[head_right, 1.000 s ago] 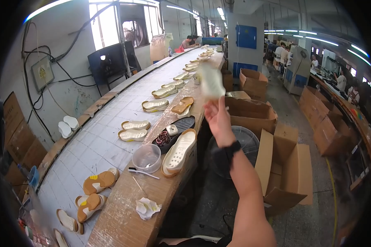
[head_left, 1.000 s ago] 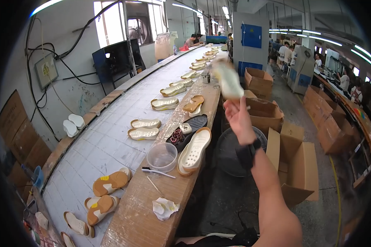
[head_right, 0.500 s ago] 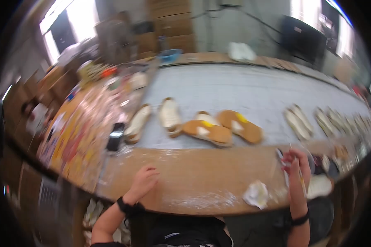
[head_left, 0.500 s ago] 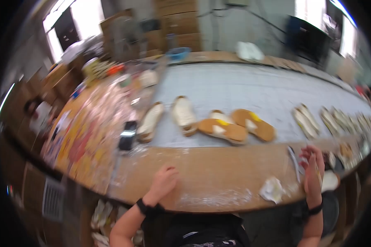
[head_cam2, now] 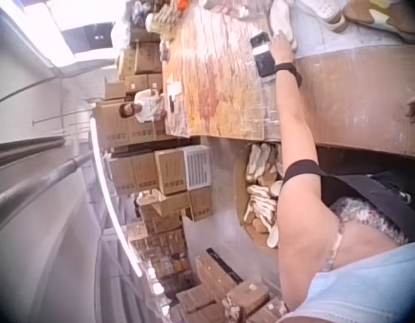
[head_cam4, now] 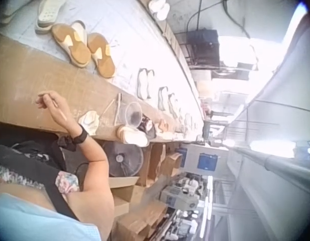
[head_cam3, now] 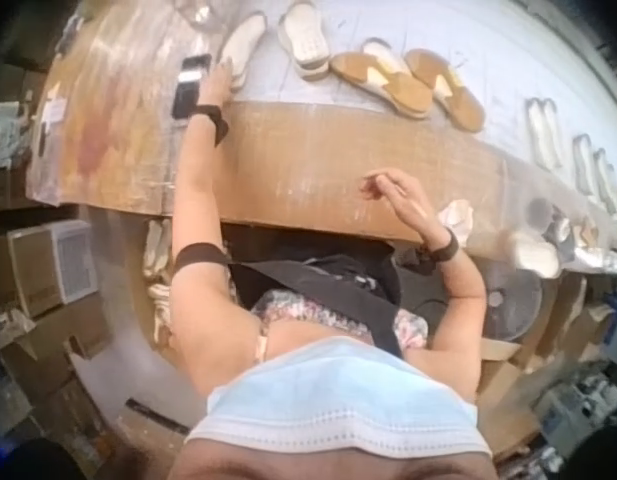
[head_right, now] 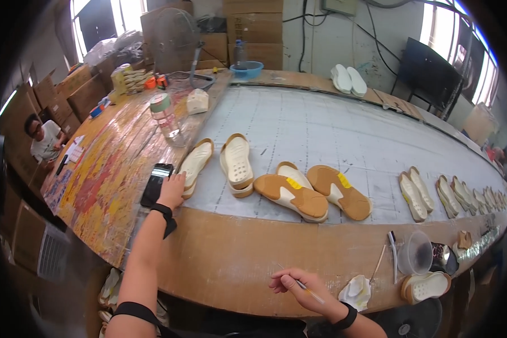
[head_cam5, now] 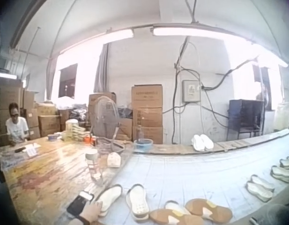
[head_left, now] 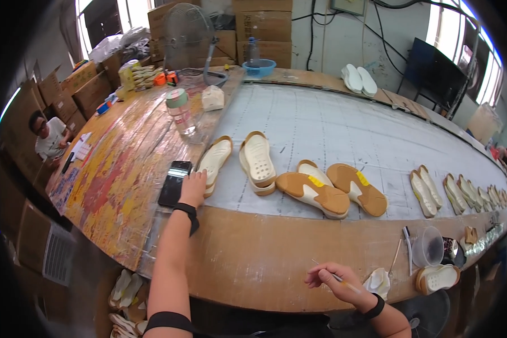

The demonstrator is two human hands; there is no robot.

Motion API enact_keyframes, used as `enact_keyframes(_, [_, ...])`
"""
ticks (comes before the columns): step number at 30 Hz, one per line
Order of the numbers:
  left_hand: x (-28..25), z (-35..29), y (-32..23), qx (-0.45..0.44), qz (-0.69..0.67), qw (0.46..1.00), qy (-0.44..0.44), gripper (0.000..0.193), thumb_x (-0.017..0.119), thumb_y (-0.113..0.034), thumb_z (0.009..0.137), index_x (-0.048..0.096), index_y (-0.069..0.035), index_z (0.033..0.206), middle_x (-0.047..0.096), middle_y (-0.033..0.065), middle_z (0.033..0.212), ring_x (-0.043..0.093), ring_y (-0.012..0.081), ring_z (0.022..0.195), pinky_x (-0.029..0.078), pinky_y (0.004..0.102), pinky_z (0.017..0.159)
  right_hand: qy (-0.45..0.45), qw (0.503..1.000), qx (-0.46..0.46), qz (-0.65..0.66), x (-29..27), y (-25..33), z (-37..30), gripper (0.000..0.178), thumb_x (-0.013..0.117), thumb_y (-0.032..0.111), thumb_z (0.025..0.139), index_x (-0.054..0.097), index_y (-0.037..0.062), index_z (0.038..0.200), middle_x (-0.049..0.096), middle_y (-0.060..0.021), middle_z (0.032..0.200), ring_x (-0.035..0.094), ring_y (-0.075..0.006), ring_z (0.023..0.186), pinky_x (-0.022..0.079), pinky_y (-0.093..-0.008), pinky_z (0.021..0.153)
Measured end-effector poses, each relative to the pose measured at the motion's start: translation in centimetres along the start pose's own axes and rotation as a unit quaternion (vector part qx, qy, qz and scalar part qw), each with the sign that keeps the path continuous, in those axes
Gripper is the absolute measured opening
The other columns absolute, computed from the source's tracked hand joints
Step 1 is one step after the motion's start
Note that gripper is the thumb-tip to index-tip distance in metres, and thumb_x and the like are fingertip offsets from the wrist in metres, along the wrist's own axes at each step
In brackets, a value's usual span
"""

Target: Inspecting shoe soles on a conveyor belt, matching pairs, marking them with a pen, and cleaning edges.

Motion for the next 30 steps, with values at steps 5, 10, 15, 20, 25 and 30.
enact_keyframes(5, [-2.1,0.3,0.1,0.054,-0.092,0.994,0.036,0.076,0.074,-0.02,0.055,0.039,-0.001,0.12,0.053,0.0134,0.104,0.051,0.0274,0.099,0.042,0.0363,0.082,-0.028,0.994,0.033,0.101,-0.9,-2.6,0.0,0.027,0.041,0.018,0.093,0.051,-0.0033,0.106,0.061,-0.0131,0.092,0.06,-0.0202,0.085,0.048,-0.0296,0.077])
enact_keyframes(10, [-10.9,-4.2,-6.0,0.064,-0.407,0.897,-0.163,0.056,0.07,-0.018,0.056,0.05,0.004,0.105,0.052,0.0179,0.095,0.051,0.0337,0.089,0.043,0.0391,0.08,-0.07,0.96,0.069,0.263,1.1,-3.4,2.7,0.033,0.042,0.022,0.093,0.043,-0.0022,0.116,0.056,-0.0147,0.106,0.056,-0.023,0.098,0.047,-0.0314,0.08])
enact_keyframes(15, [-17.5,-17.0,-15.3,0.319,-0.353,0.865,-0.159,0.063,0.07,-0.017,0.054,0.051,-0.004,0.112,0.051,0.0074,0.088,0.051,0.0241,0.083,0.04,0.0364,0.074,-0.121,0.926,0.05,0.354,3.9,-4.5,4.2,0.042,0.047,0.023,0.09,0.034,0.0001,0.124,0.05,-0.0141,0.115,0.053,-0.0212,0.102,0.046,-0.0302,0.083])
enact_keyframes(20, [-16.6,-23.8,-20.1,0.363,-0.377,0.847,-0.089,0.061,0.071,-0.02,0.061,0.049,-0.003,0.116,0.048,0.0084,0.1,0.049,0.0245,0.095,0.037,0.0393,0.082,-0.102,0.927,0.072,0.354,4.5,-5.7,1.3,0.053,0.055,0.006,0.08,0.032,-0.0004,0.127,0.05,-0.0143,0.115,0.054,-0.0204,0.1,0.046,-0.0322,0.084])
enact_keyframes(25, [-13.9,-25.1,-20.1,-0.049,-0.787,0.592,-0.169,0.078,0.065,-0.009,0.073,0.019,0.0,0.134,0.034,0.0144,0.129,0.035,0.0243,0.121,0.03,0.0401,0.099,-0.087,0.878,0.056,0.467,4.2,-7.8,-1.6,0.046,0.05,0.002,0.081,0.036,0.0001,0.125,0.049,-0.0157,0.117,0.053,-0.0237,0.105,0.046,-0.0342,0.087])
enact_keyframes(30, [-14.7,-25.4,-21.0,-0.04,-0.902,0.429,0.029,0.082,0.061,-0.009,0.077,0.005,0.003,0.136,0.018,0.018,0.139,0.024,0.0254,0.128,0.025,0.0363,0.102,-0.06,0.864,-0.019,0.5,4.3,-7.4,-4.0,0.048,0.048,0.007,0.085,0.031,0.0024,0.13,0.042,-0.0137,0.127,0.043,-0.0245,0.117,0.038,-0.0365,0.096])
Point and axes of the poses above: each hand's wrist, its own z-axis towards the middle knuckle, its own x-axis out of the palm, y = z × x, the point moved 4 cm from there along z, towards the middle knuckle
